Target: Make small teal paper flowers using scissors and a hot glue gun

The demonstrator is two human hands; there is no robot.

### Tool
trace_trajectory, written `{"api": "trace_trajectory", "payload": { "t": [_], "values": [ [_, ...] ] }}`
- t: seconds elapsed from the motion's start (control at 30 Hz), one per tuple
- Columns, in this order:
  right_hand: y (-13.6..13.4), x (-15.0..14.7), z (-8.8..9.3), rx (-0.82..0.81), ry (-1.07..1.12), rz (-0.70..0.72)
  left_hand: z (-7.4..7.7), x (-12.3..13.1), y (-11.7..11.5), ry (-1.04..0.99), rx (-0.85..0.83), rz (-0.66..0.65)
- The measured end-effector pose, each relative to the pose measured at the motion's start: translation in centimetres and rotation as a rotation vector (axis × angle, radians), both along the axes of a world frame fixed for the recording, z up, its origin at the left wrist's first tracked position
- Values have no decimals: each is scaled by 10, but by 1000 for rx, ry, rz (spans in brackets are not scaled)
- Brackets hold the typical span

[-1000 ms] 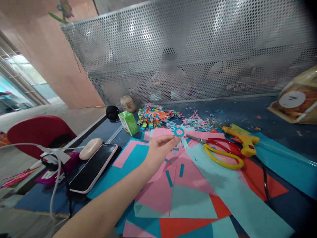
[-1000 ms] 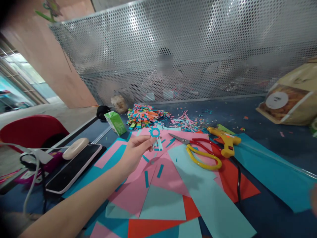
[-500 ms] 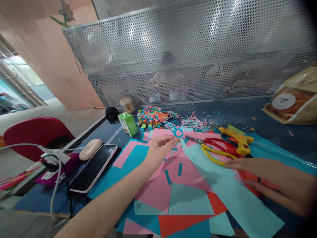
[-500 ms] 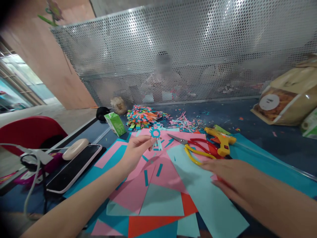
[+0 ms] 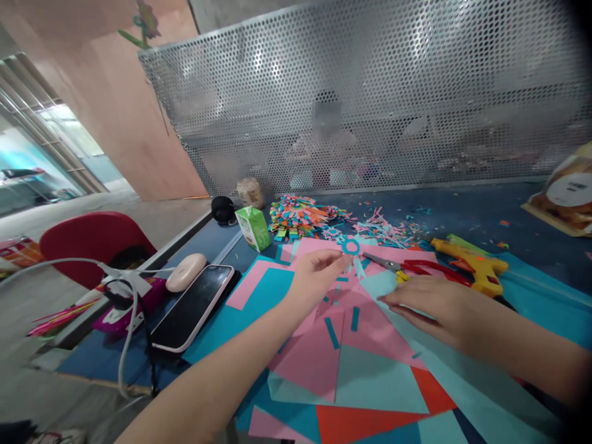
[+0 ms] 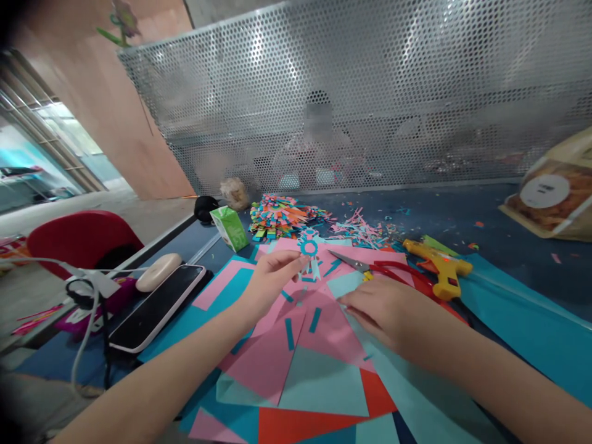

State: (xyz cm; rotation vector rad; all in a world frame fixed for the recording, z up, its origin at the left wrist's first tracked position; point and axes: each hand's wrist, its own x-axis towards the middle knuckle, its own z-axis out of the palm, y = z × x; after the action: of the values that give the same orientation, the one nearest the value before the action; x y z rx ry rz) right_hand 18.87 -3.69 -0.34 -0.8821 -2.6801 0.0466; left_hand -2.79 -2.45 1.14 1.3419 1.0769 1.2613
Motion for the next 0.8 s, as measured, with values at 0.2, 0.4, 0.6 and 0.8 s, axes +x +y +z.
{"api": "trace_trajectory", "payload": {
  "t": [0.2,0.4,0.6,0.8],
  "values": [
    [9,-12,-3,-120,-131,-6,-2,-1,1,40,26,-33],
    [5,-20,-1,-76,-202,14,-4,-1,1,49,32,-49],
    [4,-20,-3,-22,-199,35,-2,0,-1,31,26,-46],
    [1,-18,-5,21,-271,58,-1,0,-1,13,14,-44]
  ]
}}
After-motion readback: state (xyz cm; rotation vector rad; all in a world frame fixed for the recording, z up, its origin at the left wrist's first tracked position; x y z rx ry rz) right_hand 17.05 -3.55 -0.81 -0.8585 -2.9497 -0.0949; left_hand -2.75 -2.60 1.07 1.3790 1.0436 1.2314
